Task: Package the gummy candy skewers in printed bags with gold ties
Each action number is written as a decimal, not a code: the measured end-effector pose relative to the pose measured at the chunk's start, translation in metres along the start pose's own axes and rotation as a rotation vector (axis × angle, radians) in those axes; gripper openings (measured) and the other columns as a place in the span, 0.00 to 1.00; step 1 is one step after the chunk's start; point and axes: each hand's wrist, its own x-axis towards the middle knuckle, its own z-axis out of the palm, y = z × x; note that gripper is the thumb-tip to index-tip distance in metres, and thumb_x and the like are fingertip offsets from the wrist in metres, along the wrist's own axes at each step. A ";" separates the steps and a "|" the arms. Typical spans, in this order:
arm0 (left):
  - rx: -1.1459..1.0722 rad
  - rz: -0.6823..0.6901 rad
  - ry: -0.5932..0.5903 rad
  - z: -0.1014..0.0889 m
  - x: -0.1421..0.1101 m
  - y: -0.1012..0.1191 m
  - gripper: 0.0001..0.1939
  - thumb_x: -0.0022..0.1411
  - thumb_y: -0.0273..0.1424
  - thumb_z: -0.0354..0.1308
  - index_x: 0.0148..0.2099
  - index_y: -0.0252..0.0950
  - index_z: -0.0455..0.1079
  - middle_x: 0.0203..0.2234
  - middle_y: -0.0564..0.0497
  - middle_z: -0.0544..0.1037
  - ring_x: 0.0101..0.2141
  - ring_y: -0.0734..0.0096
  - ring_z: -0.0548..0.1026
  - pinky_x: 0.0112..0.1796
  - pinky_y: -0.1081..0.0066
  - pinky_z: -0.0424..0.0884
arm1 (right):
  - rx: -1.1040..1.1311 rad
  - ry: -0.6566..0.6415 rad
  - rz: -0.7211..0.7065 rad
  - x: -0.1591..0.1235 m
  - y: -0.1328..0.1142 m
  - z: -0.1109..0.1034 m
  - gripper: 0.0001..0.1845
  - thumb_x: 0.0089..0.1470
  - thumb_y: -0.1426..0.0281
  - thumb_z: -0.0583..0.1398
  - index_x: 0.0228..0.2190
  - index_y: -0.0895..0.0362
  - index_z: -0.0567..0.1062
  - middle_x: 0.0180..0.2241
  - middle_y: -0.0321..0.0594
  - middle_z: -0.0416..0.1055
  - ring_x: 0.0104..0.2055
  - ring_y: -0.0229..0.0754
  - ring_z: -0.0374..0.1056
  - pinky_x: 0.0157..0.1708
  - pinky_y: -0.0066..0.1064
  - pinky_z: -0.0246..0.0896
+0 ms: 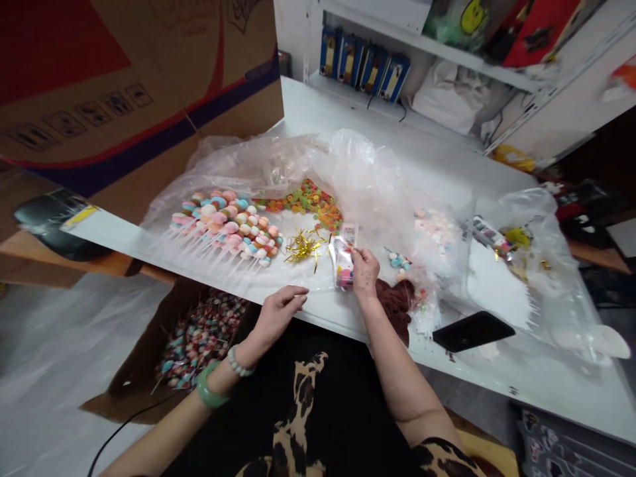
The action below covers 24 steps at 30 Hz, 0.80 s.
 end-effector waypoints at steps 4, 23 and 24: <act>-0.501 -0.350 -0.129 0.008 0.007 0.025 0.24 0.52 0.44 0.67 0.46 0.34 0.75 0.38 0.45 0.77 0.28 0.70 0.76 0.29 0.70 0.73 | 0.413 -0.263 0.195 -0.041 -0.010 0.016 0.17 0.43 0.55 0.64 0.23 0.55 0.69 0.19 0.30 0.64 0.22 0.35 0.59 0.25 0.28 0.57; -0.658 -0.585 0.076 0.016 0.026 0.016 0.17 0.46 0.36 0.70 0.29 0.33 0.66 0.19 0.54 0.73 0.17 0.73 0.72 0.20 0.74 0.65 | -0.177 -0.211 -0.068 -0.033 -0.003 0.008 0.11 0.55 0.63 0.54 0.30 0.55 0.73 0.28 0.36 0.70 0.33 0.42 0.65 0.36 0.30 0.59; -0.651 -0.597 0.105 0.012 0.024 0.015 0.15 0.46 0.34 0.69 0.30 0.33 0.66 0.21 0.53 0.74 0.18 0.73 0.73 0.20 0.74 0.66 | -0.341 -0.194 -0.067 -0.023 -0.003 0.002 0.11 0.56 0.64 0.54 0.34 0.55 0.74 0.32 0.39 0.72 0.37 0.44 0.66 0.39 0.32 0.59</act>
